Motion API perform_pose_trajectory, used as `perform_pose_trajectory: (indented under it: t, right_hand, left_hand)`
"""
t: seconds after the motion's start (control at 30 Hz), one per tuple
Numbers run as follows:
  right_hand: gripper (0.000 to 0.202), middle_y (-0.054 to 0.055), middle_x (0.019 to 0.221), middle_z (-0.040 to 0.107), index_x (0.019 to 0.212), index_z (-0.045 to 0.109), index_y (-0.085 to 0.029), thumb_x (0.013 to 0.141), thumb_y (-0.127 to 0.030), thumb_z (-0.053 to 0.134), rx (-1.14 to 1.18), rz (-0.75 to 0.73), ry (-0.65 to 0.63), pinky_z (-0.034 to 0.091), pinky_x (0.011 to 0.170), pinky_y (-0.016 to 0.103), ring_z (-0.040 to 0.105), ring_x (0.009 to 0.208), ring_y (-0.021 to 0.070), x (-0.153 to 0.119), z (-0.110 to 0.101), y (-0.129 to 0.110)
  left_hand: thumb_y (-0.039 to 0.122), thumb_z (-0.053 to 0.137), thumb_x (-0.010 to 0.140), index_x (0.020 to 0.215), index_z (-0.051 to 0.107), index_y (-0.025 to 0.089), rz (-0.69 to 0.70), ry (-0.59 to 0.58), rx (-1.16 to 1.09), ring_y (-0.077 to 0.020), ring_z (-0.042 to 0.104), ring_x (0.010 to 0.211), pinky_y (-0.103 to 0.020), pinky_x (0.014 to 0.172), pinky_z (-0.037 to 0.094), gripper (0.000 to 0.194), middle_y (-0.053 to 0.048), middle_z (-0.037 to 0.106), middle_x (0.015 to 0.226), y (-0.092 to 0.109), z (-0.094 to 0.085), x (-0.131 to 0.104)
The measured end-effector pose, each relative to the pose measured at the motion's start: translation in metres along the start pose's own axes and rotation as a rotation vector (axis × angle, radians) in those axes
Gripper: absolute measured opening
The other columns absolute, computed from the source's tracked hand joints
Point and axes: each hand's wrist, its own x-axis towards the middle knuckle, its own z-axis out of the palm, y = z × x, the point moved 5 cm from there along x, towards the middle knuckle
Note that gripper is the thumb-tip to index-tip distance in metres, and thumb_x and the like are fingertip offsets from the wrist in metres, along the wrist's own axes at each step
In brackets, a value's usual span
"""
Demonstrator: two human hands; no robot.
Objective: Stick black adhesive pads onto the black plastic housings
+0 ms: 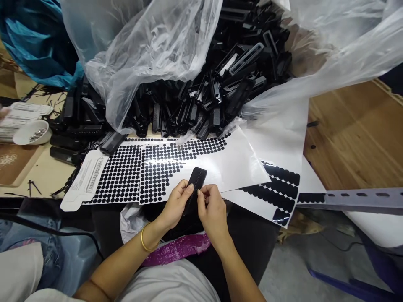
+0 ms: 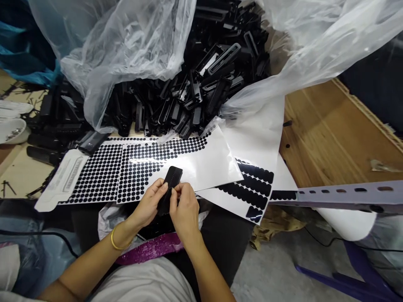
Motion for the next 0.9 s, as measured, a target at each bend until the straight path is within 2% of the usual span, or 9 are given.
perform_pose_trajectory:
  t: [0.1, 0.23, 0.3, 0.37, 0.47, 0.6, 0.67, 0.77, 0.9]
  right_hand:
    - [0.003, 0.001, 0.075, 0.054, 0.084, 0.047, -0.021, 0.085, -0.024, 0.047, -0.080, -0.007, 0.186, 0.041, 0.059, 0.027, 0.051, 0.063, 0.0148, -0.007, -0.028, 0.015]
    - [0.009, 0.004, 0.082, 0.054, 0.085, 0.051, -0.020, 0.085, -0.029, 0.049, -0.303, 0.063, 0.466, 0.042, 0.068, 0.031, 0.050, 0.071, 0.0175, -0.026, -0.092, 0.051]
    - [0.017, 0.006, 0.084, 0.054, 0.087, 0.054, -0.019, 0.084, -0.035, 0.051, -0.429, 0.120, 0.512, 0.041, 0.072, 0.035, 0.049, 0.075, 0.0197, -0.035, -0.119, 0.070]
    - [0.023, 0.008, 0.086, 0.054, 0.089, 0.056, -0.018, 0.083, -0.040, 0.051, -0.514, 0.131, 0.476, 0.040, 0.076, 0.038, 0.049, 0.079, 0.0218, -0.038, -0.135, 0.085]
    - [0.028, 0.008, 0.085, 0.053, 0.088, 0.058, -0.017, 0.083, -0.044, 0.051, -0.546, 0.121, 0.403, 0.040, 0.078, 0.040, 0.049, 0.081, 0.0234, -0.037, -0.140, 0.099]
    - [0.026, 0.007, 0.081, 0.052, 0.080, 0.056, -0.019, 0.082, -0.044, 0.051, -0.529, 0.121, 0.405, 0.040, 0.073, 0.038, 0.049, 0.077, 0.0225, -0.032, -0.141, 0.103]
    - [0.023, 0.007, 0.080, 0.052, 0.076, 0.055, -0.020, 0.083, -0.042, 0.050, -0.539, 0.097, 0.405, 0.040, 0.073, 0.037, 0.049, 0.077, 0.0221, -0.031, -0.143, 0.098]
    - [0.019, 0.004, 0.074, 0.054, 0.071, 0.052, -0.021, 0.083, -0.036, 0.050, -0.490, 0.038, 0.318, 0.040, 0.071, 0.035, 0.049, 0.074, 0.0202, -0.033, -0.141, 0.084]
    - [0.011, 0.001, 0.072, 0.056, 0.078, 0.053, -0.022, 0.081, -0.032, 0.057, -0.152, 0.131, 0.186, 0.041, 0.065, 0.030, 0.050, 0.064, 0.0154, -0.038, -0.122, 0.064]
  left_hand:
    - [0.042, 0.060, 0.080, 0.082, 0.053, 0.017, -0.081, -0.083, -0.017, -0.0105, 0.059, 0.071, -0.025, 0.071, 0.048, 0.026, 0.001, 0.062, 0.078, -0.004, 0.004, 0.000]
    - [0.040, 0.059, 0.081, 0.086, 0.055, 0.016, -0.152, -0.088, -0.026, -0.0161, 0.065, 0.085, -0.032, 0.081, 0.051, 0.025, -0.007, 0.066, 0.101, -0.008, 0.007, -0.002]
    - [0.037, 0.058, 0.082, 0.089, 0.055, 0.015, -0.173, -0.089, -0.030, -0.0170, 0.066, 0.086, -0.033, 0.083, 0.051, 0.023, -0.008, 0.065, 0.105, -0.011, 0.009, -0.002]
    - [0.035, 0.056, 0.084, 0.094, 0.056, 0.015, -0.190, -0.114, -0.036, -0.0180, 0.066, 0.088, -0.034, 0.082, 0.052, 0.022, -0.008, 0.064, 0.109, -0.013, 0.012, -0.003]
    - [0.032, 0.055, 0.084, 0.098, 0.055, 0.016, -0.200, -0.146, -0.044, -0.0191, 0.066, 0.090, -0.034, 0.081, 0.053, 0.021, -0.009, 0.063, 0.111, -0.016, 0.016, -0.004]
    - [0.031, 0.055, 0.084, 0.097, 0.055, 0.015, -0.212, -0.145, -0.041, -0.0194, 0.065, 0.091, -0.034, 0.081, 0.053, 0.020, -0.009, 0.062, 0.112, -0.017, 0.016, -0.003]
    - [0.030, 0.055, 0.084, 0.098, 0.055, 0.016, -0.214, -0.148, -0.041, -0.0198, 0.065, 0.092, -0.034, 0.081, 0.053, 0.020, -0.009, 0.062, 0.112, -0.017, 0.015, -0.003]
    - [0.030, 0.055, 0.084, 0.100, 0.055, 0.017, -0.220, -0.181, -0.054, -0.0211, 0.063, 0.097, -0.035, 0.083, 0.053, 0.021, -0.009, 0.059, 0.117, -0.015, 0.016, -0.005]
    - [0.026, 0.055, 0.084, 0.112, 0.052, 0.022, -0.273, -0.282, -0.100, -0.0244, 0.059, 0.107, -0.038, 0.083, 0.053, 0.028, -0.009, 0.052, 0.126, -0.016, 0.019, -0.007]
